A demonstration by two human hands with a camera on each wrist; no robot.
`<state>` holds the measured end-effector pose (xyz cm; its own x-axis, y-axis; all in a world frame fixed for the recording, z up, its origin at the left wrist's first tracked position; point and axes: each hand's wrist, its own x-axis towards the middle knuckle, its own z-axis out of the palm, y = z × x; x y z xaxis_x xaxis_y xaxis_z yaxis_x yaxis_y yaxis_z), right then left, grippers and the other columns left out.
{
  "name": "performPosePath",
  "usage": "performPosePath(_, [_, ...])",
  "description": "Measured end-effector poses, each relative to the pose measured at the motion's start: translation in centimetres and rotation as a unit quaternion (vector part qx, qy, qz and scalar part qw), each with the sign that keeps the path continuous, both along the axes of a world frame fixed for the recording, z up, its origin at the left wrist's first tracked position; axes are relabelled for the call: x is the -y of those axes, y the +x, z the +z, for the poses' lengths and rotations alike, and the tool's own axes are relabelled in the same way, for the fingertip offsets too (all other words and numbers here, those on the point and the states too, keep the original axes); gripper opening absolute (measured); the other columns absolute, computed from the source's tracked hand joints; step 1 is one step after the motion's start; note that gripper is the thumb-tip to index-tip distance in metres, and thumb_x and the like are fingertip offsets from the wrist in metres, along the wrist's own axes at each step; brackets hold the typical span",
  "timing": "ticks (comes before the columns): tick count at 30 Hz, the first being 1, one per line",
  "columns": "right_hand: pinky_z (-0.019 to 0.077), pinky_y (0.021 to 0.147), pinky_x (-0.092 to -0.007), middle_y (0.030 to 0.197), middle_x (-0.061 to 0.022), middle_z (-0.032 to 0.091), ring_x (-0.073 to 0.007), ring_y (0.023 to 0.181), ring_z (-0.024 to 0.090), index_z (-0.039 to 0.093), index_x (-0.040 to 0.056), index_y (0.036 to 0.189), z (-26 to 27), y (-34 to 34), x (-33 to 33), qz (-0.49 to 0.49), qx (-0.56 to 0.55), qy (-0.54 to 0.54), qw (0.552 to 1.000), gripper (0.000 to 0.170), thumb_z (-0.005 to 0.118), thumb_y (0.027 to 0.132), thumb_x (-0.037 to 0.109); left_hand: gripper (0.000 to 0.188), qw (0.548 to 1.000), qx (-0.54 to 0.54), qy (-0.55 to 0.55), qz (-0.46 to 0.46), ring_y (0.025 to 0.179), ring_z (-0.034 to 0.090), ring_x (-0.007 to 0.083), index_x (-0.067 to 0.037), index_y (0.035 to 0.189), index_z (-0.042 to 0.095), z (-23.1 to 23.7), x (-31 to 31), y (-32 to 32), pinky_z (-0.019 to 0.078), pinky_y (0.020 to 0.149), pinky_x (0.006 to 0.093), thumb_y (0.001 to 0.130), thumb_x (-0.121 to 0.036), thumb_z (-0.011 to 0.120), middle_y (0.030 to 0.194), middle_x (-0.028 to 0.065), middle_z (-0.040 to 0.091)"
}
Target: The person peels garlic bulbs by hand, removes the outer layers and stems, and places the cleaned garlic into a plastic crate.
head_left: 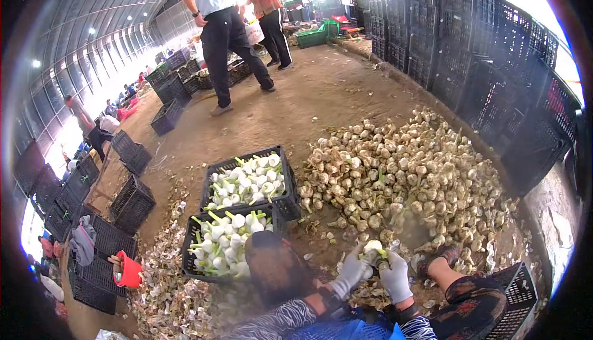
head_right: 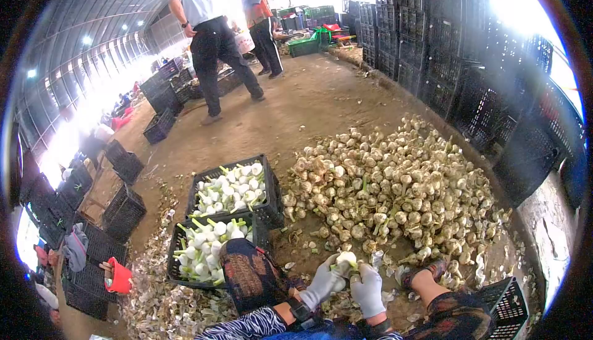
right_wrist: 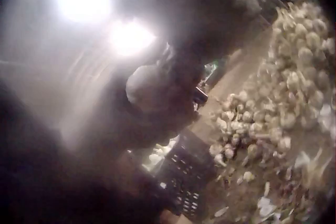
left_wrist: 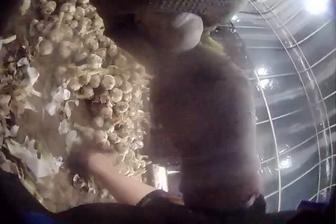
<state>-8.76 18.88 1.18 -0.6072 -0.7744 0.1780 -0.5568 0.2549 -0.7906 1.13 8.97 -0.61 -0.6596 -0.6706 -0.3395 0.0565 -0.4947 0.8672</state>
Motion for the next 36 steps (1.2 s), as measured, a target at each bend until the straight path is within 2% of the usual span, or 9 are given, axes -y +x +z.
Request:
performPosePath(6, [0.0486, 0.069, -0.0287, 0.087, -0.0116, 0.066, -0.0141, 0.077, 0.061, 0.064, -0.0031, 0.099, 2.2, -0.3, -0.4, 0.065, 0.368, -0.013, 0.928, 0.023, 0.055, 0.079, 0.004, 0.043, 0.980, -0.125, 0.095, -0.119, 0.075, 0.061, 0.0122, -0.004, 0.129, 0.047, -2.5, 2.8, 0.9, 0.0522, 0.061, 0.0241, 0.093, -0.022, 0.059, 0.101, 0.0072, 0.063])
performPosePath(9, [0.0495, 0.071, -0.0269, 0.088, -0.0087, 0.066, -0.0130, 0.082, 0.061, 0.065, -0.0016, 0.098, 1.7, -0.7, -0.8, 0.028, 0.620, -0.107, 0.777, 0.023, 0.054, 0.078, -0.003, 0.030, 0.975, -0.118, 0.167, -0.088, 0.075, 0.061, 0.0139, -0.004, 0.119, 0.056, 0.8, 1.8, 1.5, 0.0519, 0.058, 0.0243, 0.093, -0.018, 0.057, 0.098, 0.0062, 0.065])
performPosePath(11, [0.0496, 0.069, -0.0253, 0.088, -0.0054, 0.065, -0.0135, 0.081, 0.062, 0.065, -0.0001, 0.099, -1.0, -1.0, -1.2, 0.051, 0.427, -0.105, 0.897, 0.023, 0.053, 0.080, -0.003, 0.033, 0.952, -0.153, 0.264, -0.004, 0.082, 0.065, 0.0159, 0.000, 0.120, 0.055, -0.4, 1.9, 1.3, 0.0555, 0.064, 0.0257, 0.090, -0.014, 0.058, 0.104, 0.0088, 0.066])
performPosePath(15, [0.0441, 0.051, -0.0262, 0.076, -0.0026, 0.061, -0.0110, 0.057, 0.053, 0.062, 0.0031, 0.094, 2.5, -0.5, -0.5, -0.047, 0.647, -0.168, 0.742, 0.017, 0.048, 0.089, 0.013, 0.041, 0.946, -0.171, 0.253, -0.104, 0.084, 0.067, 0.0193, 0.001, 0.125, 0.052, 2.4, 2.3, 2.1, 0.0579, 0.065, 0.0305, 0.085, -0.008, 0.058, 0.106, 0.0111, 0.066])
performPosePath(16, [0.0434, 0.049, -0.0266, 0.075, -0.0023, 0.060, -0.0114, 0.056, 0.052, 0.061, 0.0041, 0.092, 2.5, -0.7, -0.5, -0.078, 0.621, -0.145, 0.767, 0.015, 0.048, 0.090, 0.013, 0.049, 0.918, -0.226, 0.260, -0.195, 0.089, 0.065, 0.0243, 0.000, 0.130, 0.046, 0.6, 3.2, 2.5, 0.0574, 0.071, 0.0334, 0.083, -0.005, 0.056, 0.112, 0.0158, 0.062])
performPosePath(23, [0.0505, 0.056, -0.0282, 0.084, -0.0069, 0.066, -0.0172, 0.065, 0.063, 0.061, 0.0020, 0.102, 0.0, -2.1, -0.5, -0.001, 0.689, -0.210, 0.693, 0.018, 0.048, 0.090, 0.006, 0.048, 0.919, -0.188, 0.313, -0.149, 0.095, 0.063, 0.0278, -0.002, 0.129, 0.045, 0.4, 3.7, 2.8, 0.0581, 0.071, 0.0386, 0.083, -0.004, 0.061, 0.117, 0.0170, 0.058])
performPosePath(27, [0.0510, 0.058, -0.0289, 0.087, -0.0050, 0.065, -0.0153, 0.069, 0.062, 0.060, 0.0015, 0.104, 0.3, -1.6, 0.6, -0.016, 0.665, -0.247, 0.705, 0.018, 0.050, 0.092, 0.010, 0.046, 0.899, -0.222, 0.322, -0.196, 0.095, 0.063, 0.0267, -0.003, 0.128, 0.046, 0.0, 3.8, 3.0, 0.0580, 0.070, 0.0391, 0.084, -0.004, 0.061, 0.115, 0.0156, 0.058])
performPosePath(29, [0.0499, 0.058, -0.0285, 0.091, -0.0041, 0.065, -0.0128, 0.072, 0.061, 0.060, 0.0016, 0.107, 2.7, -1.2, 1.1, -0.032, 0.562, -0.229, 0.794, 0.021, 0.052, 0.093, 0.016, 0.046, 0.911, -0.211, 0.323, -0.146, 0.094, 0.064, 0.0264, -0.002, 0.128, 0.046, 0.1, 3.4, 2.8, 0.0580, 0.070, 0.0372, 0.085, -0.006, 0.061, 0.115, 0.0149, 0.058])
performPosePath(36, [0.0460, 0.054, -0.0190, 0.090, -0.0037, 0.065, -0.0059, 0.069, 0.059, 0.060, -0.0006, 0.110, 4.0, 0.1, 1.0, -0.025, 0.532, -0.139, 0.835, 0.029, 0.064, 0.088, 0.017, 0.045, 0.972, -0.114, 0.157, -0.133, 0.088, 0.064, 0.0168, -0.002, 0.132, 0.046, 2.9, 3.2, 2.3, 0.0552, 0.070, 0.0255, 0.089, -0.009, 0.058, 0.109, 0.0107, 0.062])
